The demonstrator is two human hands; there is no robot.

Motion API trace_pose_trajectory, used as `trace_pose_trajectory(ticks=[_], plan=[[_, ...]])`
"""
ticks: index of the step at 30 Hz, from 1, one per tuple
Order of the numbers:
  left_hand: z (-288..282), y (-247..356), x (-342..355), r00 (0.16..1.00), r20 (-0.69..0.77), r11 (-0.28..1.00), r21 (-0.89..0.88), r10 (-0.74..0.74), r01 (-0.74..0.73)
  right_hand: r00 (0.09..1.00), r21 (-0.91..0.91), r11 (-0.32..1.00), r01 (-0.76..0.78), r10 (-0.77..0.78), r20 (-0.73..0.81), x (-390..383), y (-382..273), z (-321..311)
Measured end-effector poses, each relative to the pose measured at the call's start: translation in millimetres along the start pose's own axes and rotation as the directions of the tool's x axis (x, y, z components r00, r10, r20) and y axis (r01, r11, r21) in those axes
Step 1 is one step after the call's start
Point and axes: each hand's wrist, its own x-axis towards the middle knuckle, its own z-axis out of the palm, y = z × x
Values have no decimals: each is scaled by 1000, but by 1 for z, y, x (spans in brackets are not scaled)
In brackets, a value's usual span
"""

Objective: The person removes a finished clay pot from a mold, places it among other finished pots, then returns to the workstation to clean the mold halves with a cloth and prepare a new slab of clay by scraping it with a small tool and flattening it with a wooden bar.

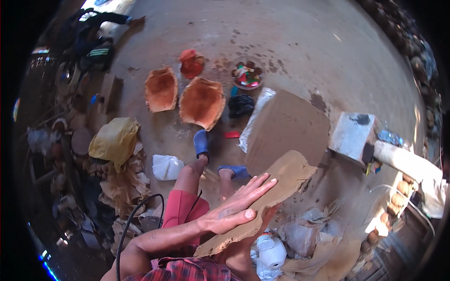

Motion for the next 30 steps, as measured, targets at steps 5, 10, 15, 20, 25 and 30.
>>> trace_pose_trajectory(ticks=[5,10,15,20,25,30], plan=[[-58,-29,-22,979,-198,997,66,39,-26,992,34,999,-4,0,128,29,17,63],[-140,-106,4,941,-326,990,131,95,-54,962,398,898,-188,87,259,111,66,125],[-232,-191,46,922,-364,990,88,134,-109,970,274,954,-123,57,238,211,136,169],[-304,-270,76,927,-358,993,2,111,-118,988,-6,1000,-2,3,152,283,196,204],[-360,-337,89,905,-398,976,-86,152,-202,971,-110,994,-25,50,232,335,252,222],[-419,-356,72,871,-406,938,-79,278,-336,973,-246,964,97,-40,227,352,302,259]])
